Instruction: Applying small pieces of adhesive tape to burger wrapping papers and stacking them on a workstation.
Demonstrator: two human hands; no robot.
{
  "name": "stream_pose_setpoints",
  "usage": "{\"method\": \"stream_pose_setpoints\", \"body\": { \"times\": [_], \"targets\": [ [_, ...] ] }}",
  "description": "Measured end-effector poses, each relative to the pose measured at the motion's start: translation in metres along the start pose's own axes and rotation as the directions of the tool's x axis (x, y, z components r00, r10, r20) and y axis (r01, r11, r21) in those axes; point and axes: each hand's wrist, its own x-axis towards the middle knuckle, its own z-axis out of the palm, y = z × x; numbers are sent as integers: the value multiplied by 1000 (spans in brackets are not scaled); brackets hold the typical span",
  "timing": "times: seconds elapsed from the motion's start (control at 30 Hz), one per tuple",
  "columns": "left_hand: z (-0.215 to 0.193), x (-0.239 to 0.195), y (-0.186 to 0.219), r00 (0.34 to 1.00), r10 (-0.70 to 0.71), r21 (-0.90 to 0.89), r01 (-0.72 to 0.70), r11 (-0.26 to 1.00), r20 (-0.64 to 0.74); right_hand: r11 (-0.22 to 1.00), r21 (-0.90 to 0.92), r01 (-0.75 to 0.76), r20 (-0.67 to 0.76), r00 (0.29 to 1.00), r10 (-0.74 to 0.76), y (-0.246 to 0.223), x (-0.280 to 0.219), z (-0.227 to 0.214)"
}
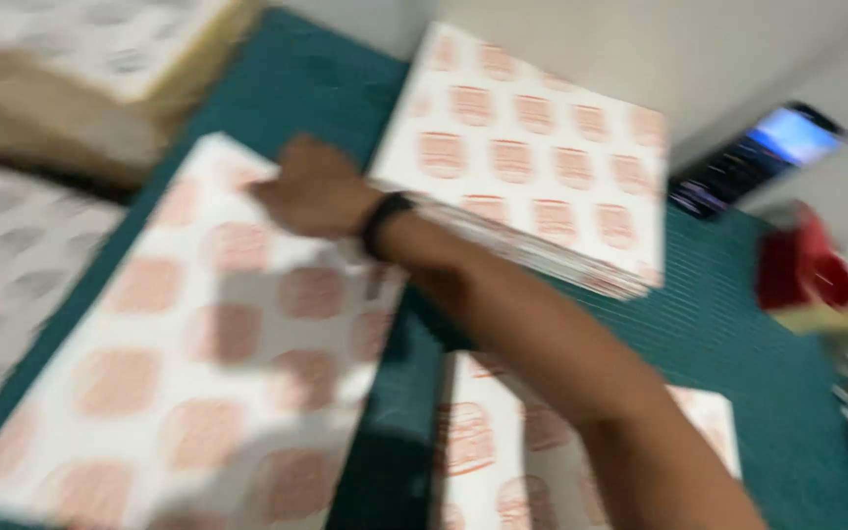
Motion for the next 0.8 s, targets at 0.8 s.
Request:
{"method": "stream_pose_setpoints", "body": {
  "times": [0.8],
  "targets": [
    [-92,298,-108,915,-79,-289,-43,956,-395,956,74,-283,44,959,281,-27,24,24]
  ]
}}
